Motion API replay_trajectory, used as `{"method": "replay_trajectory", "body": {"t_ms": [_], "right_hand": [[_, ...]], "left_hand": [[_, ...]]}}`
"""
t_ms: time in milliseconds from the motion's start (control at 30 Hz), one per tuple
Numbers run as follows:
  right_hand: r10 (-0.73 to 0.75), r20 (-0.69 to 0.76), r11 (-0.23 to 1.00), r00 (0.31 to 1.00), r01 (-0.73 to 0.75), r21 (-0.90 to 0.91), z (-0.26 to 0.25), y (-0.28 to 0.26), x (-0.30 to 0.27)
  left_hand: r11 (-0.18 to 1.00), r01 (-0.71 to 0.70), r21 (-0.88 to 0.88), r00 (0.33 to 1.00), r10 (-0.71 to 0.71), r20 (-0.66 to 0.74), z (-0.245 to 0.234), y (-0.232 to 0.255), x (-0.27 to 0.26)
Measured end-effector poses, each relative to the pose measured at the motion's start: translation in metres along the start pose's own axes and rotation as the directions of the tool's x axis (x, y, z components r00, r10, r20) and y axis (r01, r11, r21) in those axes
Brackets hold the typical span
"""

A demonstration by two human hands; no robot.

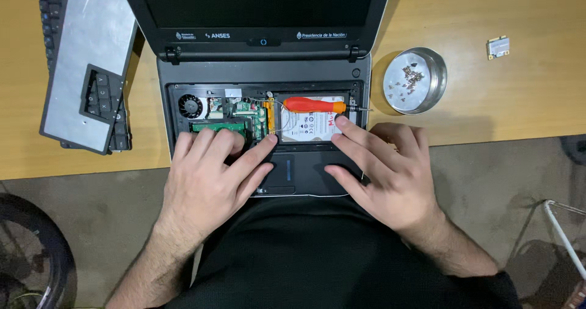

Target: The person installs a hard drive into a disassembled laptop. They align the drive in the bay, secure it with screws using a screwdriver, and connect the internal ribbon cable to the motherboard.

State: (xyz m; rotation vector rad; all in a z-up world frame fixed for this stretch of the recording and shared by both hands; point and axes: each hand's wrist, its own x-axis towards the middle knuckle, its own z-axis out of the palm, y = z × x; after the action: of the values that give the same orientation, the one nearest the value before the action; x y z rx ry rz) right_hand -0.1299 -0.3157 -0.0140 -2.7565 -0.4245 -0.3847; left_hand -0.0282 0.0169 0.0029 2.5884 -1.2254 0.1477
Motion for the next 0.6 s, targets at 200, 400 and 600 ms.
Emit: {"method": "replay_trajectory", "body": {"t_ms": [200, 400, 600], "right_hand": [[-0.013, -0.066, 0.998, 0.998, 0.016, 0.052, 0.0016, -0.0015, -0.0031], [-0.005, -0.082, 0.999, 0.997, 0.009, 0.051, 0.003, -0.0007, -0.003], [0.016, -0.133, 0.995, 0.991, -0.003, 0.099, -0.0014, -0.0041, 0.0018]], "left_hand": [[1.0, -0.001, -0.019, 1.0, 0.001, 0.005, 0.0005, -0.001, 0.0002], [1.0, -0.003, -0.005, 1.0, 0.003, 0.004, 0.0019, -0.0015, -0.002], [1.0, 0.0, -0.022, 1.0, 0.0, -0.011, 0.0041, -0.0019, -0.0051]]}}
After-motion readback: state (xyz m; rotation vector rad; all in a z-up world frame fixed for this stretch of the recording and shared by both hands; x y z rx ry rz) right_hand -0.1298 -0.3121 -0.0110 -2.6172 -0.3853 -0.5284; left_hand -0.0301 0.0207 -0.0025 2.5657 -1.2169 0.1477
